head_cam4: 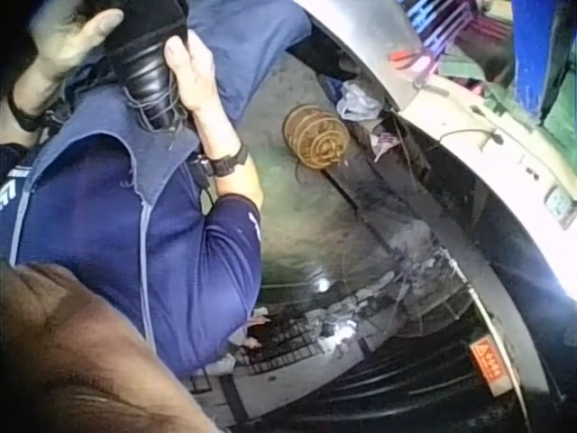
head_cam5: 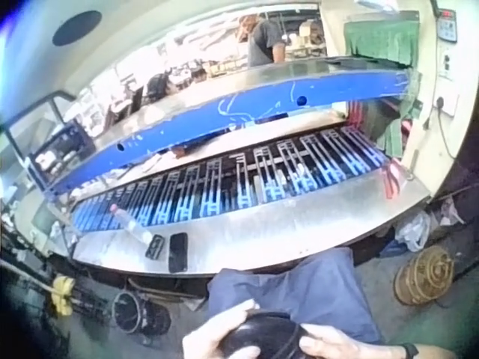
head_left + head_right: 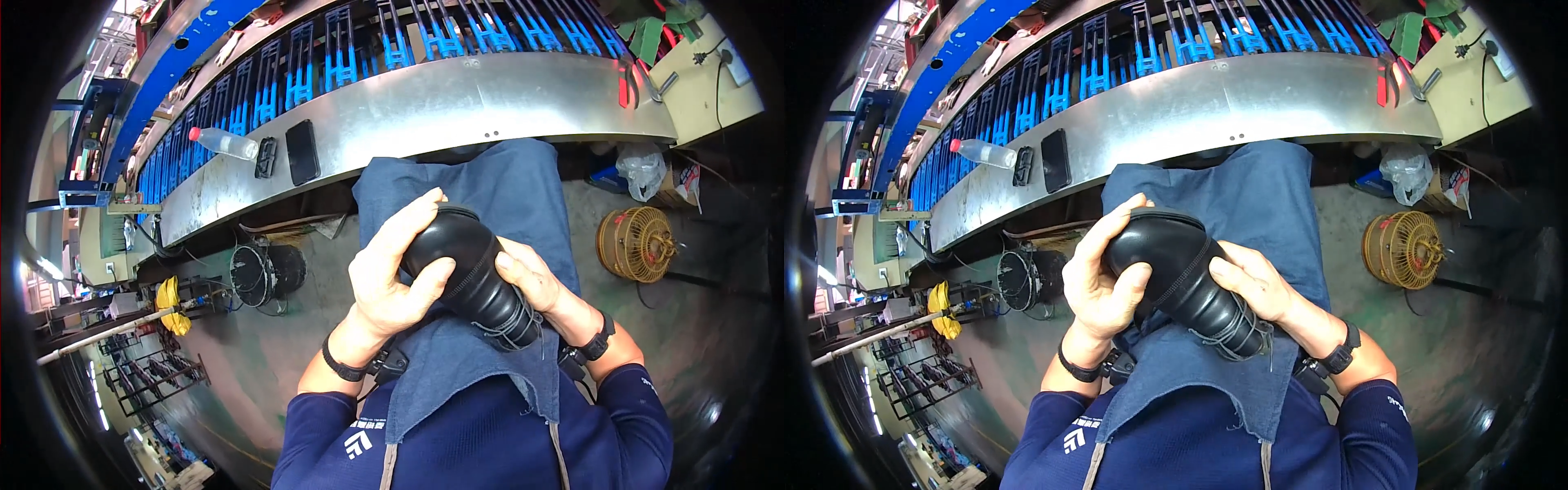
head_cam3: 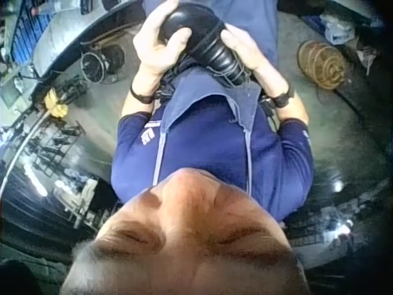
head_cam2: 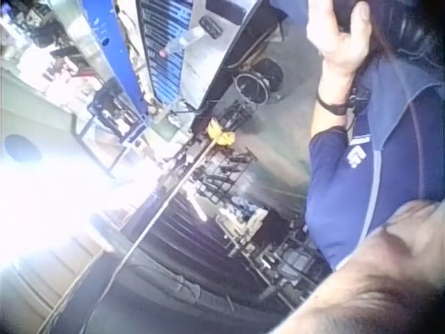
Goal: The recorder is inspecting and adjusting shoes as they come off a production line.
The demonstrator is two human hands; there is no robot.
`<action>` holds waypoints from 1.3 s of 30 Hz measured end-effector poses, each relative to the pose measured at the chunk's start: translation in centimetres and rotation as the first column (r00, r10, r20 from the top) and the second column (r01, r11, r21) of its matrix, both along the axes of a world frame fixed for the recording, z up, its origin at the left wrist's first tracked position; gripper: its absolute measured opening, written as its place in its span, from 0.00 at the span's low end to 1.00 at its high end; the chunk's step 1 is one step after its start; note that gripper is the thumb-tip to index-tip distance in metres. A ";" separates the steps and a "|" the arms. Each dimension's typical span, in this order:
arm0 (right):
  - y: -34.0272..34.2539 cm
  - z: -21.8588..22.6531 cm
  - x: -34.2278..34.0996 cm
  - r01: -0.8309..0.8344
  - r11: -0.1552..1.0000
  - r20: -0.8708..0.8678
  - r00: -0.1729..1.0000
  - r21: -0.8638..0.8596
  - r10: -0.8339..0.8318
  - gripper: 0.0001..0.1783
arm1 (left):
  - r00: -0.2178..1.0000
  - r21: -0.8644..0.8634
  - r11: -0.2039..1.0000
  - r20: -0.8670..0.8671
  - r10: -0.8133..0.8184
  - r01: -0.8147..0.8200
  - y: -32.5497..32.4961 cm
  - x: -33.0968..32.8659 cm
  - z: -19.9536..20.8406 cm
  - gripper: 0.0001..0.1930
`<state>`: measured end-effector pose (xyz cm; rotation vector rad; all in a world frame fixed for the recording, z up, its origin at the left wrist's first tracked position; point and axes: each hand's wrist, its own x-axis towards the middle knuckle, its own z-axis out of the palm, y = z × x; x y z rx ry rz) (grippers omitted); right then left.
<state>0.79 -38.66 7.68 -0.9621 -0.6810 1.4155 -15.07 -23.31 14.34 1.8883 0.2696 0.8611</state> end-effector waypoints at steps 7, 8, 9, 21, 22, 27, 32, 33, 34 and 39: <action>0.1 1.6 0.7 0.047 0.997 -0.143 0.989 0.061 -0.038 0.34 | 0.992 -0.201 0.973 0.075 -0.104 0.117 -1.4 1.3 -0.6 0.50; -0.1 1.2 1.2 0.042 0.997 -0.155 0.987 0.067 -0.031 0.35 | 0.991 -0.196 0.972 0.012 -0.133 0.133 -1.7 1.3 -0.3 0.50; -0.4 -0.1 1.8 0.017 0.995 -0.178 0.984 0.101 0.001 0.36 | 0.986 -0.190 0.971 -0.049 -0.159 0.147 -1.8 1.4 0.0 0.51; -0.2 1.4 0.2 -0.081 0.997 -0.799 0.598 0.017 0.062 0.42 | 0.996 0.159 0.984 -0.043 -0.075 0.081 -0.3 2.8 2.2 0.27; -0.2 1.2 0.1 -0.072 0.997 -0.804 0.591 0.020 0.059 0.42 | 0.993 0.143 0.986 -0.087 -0.077 0.089 -0.2 2.6 2.2 0.27; -0.7 1.2 -0.1 0.006 0.998 -0.714 0.698 -0.064 -0.049 0.38 | 0.985 0.107 0.988 -0.139 -0.098 0.113 -0.6 2.1 2.5 0.27; -0.7 2.4 -1.2 0.174 0.983 -0.297 0.937 -0.058 -0.183 0.24 | 0.981 0.232 0.963 -0.166 -0.100 0.137 -1.2 1.1 3.6 0.26; -0.7 2.2 -1.4 0.268 0.963 0.078 0.961 -0.013 -0.266 0.21 | 0.972 0.255 0.954 -0.210 -0.102 0.155 -1.3 1.0 3.9 0.26; -0.7 2.0 -0.8 0.158 0.987 0.253 0.957 -0.036 -0.144 0.22 | 0.979 0.337 0.928 -0.178 -0.102 0.158 -1.6 1.0 4.0 0.26; -1.4 1.9 -1.2 0.223 0.973 0.449 0.865 0.056 -0.224 0.23 | 0.982 0.321 0.934 -0.151 -0.109 0.153 -1.7 1.0 3.7 0.26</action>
